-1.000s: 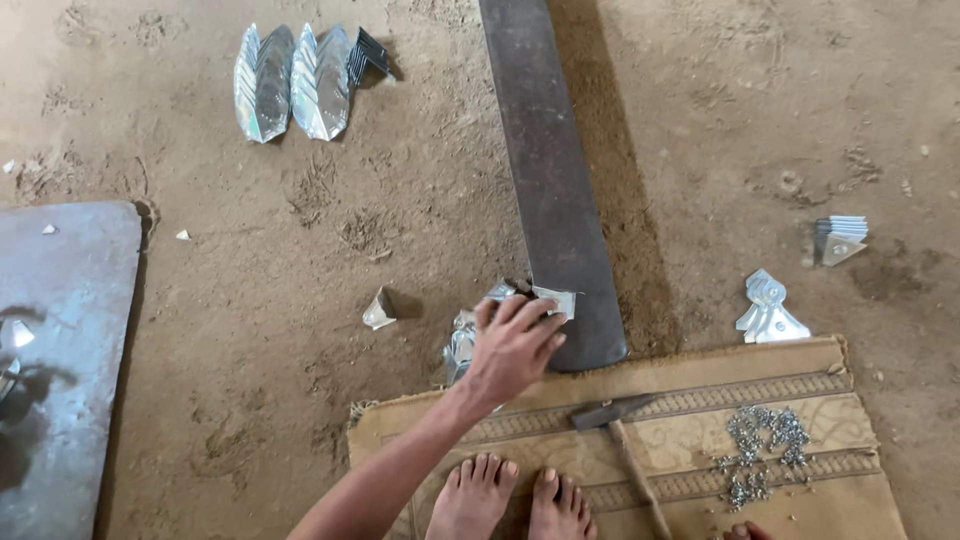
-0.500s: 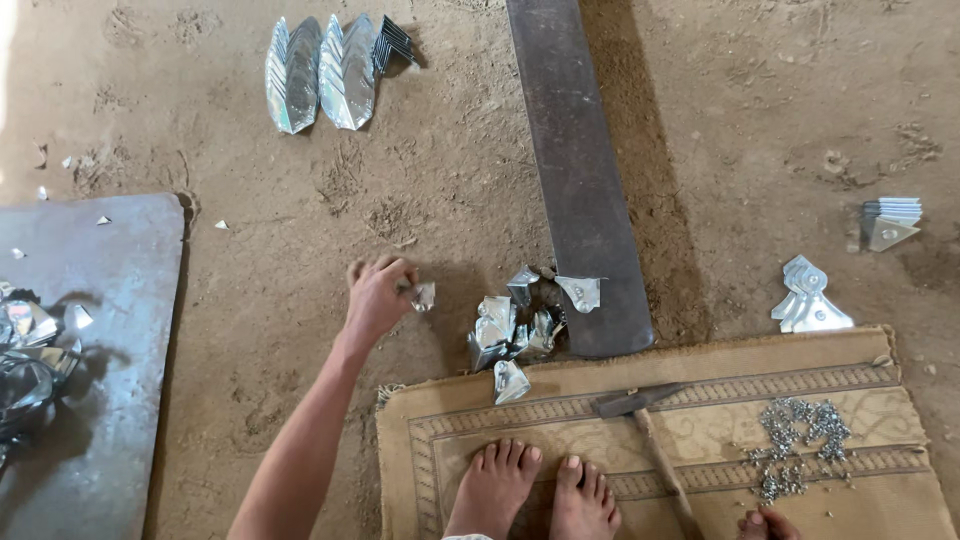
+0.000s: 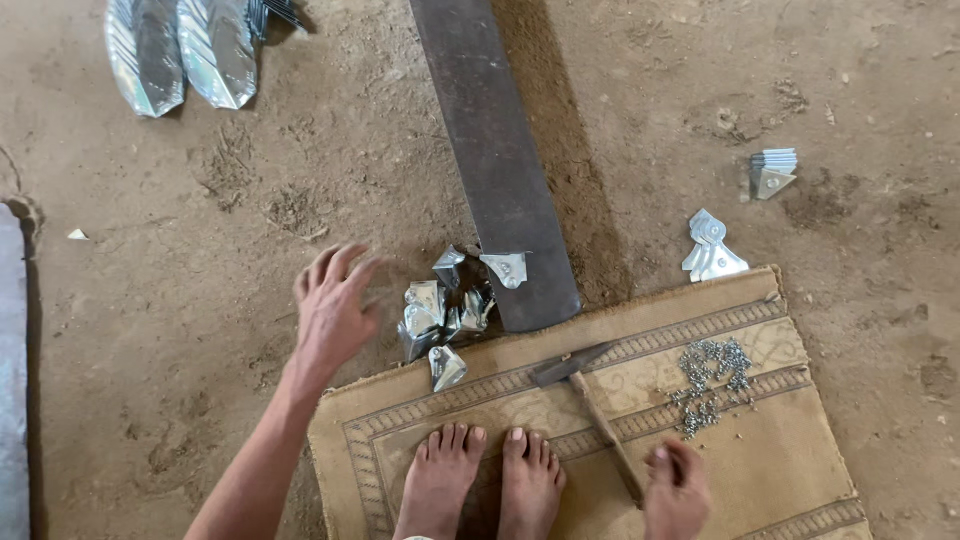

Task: The person stands at a steel bar anvil on the floor and hammers small galvanized sheet-metal pieces to bend and shape them, then sets the formed pieces aside and picks up the next flat piece, repeating the shaping cycle by hand and with a hammer.

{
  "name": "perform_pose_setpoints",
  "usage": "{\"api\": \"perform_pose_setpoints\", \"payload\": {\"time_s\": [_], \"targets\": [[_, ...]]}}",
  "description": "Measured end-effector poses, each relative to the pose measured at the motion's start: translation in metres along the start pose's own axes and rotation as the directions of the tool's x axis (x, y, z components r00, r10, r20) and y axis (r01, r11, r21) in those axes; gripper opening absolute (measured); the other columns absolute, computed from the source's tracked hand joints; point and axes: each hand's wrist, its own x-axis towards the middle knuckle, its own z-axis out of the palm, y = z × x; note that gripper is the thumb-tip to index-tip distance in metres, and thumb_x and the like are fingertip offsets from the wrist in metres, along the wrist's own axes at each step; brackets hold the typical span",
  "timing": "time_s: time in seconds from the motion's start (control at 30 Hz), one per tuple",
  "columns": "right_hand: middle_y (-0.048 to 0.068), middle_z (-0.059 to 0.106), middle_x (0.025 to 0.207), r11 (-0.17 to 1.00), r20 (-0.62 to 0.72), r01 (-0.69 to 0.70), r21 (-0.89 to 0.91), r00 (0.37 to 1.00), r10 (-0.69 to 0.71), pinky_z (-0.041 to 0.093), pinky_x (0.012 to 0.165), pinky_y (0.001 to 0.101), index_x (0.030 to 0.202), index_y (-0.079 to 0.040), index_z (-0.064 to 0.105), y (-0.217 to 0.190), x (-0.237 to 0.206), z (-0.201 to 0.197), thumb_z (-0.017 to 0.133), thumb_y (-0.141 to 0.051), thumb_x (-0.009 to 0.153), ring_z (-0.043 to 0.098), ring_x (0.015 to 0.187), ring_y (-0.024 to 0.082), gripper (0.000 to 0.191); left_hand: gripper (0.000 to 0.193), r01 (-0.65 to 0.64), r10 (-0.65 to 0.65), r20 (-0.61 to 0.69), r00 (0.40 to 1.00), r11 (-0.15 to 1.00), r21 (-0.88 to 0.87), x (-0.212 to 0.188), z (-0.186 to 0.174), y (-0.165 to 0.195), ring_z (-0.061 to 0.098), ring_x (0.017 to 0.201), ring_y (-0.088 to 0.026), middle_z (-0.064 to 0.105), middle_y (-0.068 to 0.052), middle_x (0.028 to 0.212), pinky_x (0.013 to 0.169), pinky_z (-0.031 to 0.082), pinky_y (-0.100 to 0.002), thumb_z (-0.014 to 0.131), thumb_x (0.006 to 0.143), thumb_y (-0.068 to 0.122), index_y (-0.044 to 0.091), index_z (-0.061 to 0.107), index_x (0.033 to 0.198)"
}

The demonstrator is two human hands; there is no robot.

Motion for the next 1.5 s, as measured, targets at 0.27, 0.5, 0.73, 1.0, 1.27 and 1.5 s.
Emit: {"api": "perform_pose_setpoints", "payload": {"time_s": [0.27, 0.5, 0.73, 1.0, 1.27, 1.5], "targets": [[0.018, 0.059, 0.135, 0.67, 0.191, 0.737, 0.087, 0.648, -0.737, 0.047, 0.106, 0.0417, 0.104, -0.001, 0.069, -0.13, 0.018, 0.132, 0.069, -0.004, 0.095, 0.056, 0.13, 0.032, 0.009, 0.032, -0.303, 0.213, -0.284, 0.935, 0.896, -0.324, 0.059, 0.055, 0.109, 0.048, 0.137, -0.033, 0.066, -0.006, 0.129, 0.121, 0.012, -0.055, 0.082, 0.084, 0.031, 0.02, 0.078, 0.113], [0.019, 0.058, 0.129, 0.623, 0.34, 0.666, -0.411, 0.745, -0.573, 0.041, 0.1, 0.0521, 0.129, 0.0, 0.058, -0.042, 0.007, 0.079, 0.066, -0.027, 0.093, 0.052, 0.121, 0.036, 0.046, 0.027, -0.357, 0.272, -0.23, 0.934, 0.721, -0.595, 0.046, 0.084, 0.14, 0.068, 0.103, -0.022, 0.072, -0.006, 0.102, 0.12, 0.041, -0.051, 0.076, 0.093, 0.008, 0.017, 0.079, 0.117], [0.008, 0.068, 0.087, 0.708, 0.363, 0.298, -0.64, 0.93, -0.063, 0.051, 0.074, 0.0421, 0.114, -0.01, 0.067, 0.004, -0.031, 0.0, 0.053, -0.04, 0.099, 0.065, 0.08, 0.027, 0.036, 0.03, -0.355, 0.221, -0.284, 0.933, 0.692, -0.629, 0.039, 0.1, 0.152, 0.072, 0.108, -0.022, 0.072, -0.006, 0.099, 0.123, 0.038, -0.052, 0.073, 0.093, 0.002, 0.014, 0.075, 0.12], [-0.004, 0.06, 0.067, 0.842, 0.247, 0.538, -0.039, 0.822, -0.513, 0.049, 0.041, 0.0259, 0.101, -0.003, 0.059, -0.079, -0.052, -0.032, 0.041, -0.046, 0.107, 0.058, 0.049, 0.006, 0.047, 0.033, -0.43, 0.299, -0.321, 0.899, 0.746, -0.509, 0.037, 0.101, 0.152, 0.071, 0.1, -0.017, 0.072, -0.006, 0.096, 0.126, 0.032, -0.051, 0.075, 0.09, 0.003, 0.017, 0.076, 0.119], [0.003, 0.056, 0.057, 0.801, 0.519, 0.475, -0.364, 0.818, -0.249, 0.045, 0.048, 0.0344, 0.105, -0.005, 0.059, -0.12, -0.027, -0.01, 0.052, -0.029, 0.101, 0.056, 0.049, 0.016, 0.025, 0.034, -0.435, 0.31, -0.32, 0.895, 0.764, -0.477, 0.04, 0.103, 0.149, 0.072, 0.102, -0.018, 0.071, -0.004, 0.093, 0.125, 0.035, -0.049, 0.075, 0.089, 0.001, 0.018, 0.077, 0.118], [0.012, 0.051, 0.081, 0.616, 0.148, 0.704, 0.354, 0.608, -0.78, 0.046, 0.064, 0.0384, 0.116, 0.0, 0.045, -0.112, -0.038, -0.013, 0.05, -0.035, 0.114, 0.05, 0.06, 0.017, 0.035, 0.033, -0.413, 0.288, -0.305, 0.908, 0.748, -0.52, 0.04, 0.1, 0.15, 0.071, 0.099, -0.018, 0.07, -0.005, 0.094, 0.124, 0.035, -0.051, 0.075, 0.089, 0.002, 0.017, 0.076, 0.119]]}}
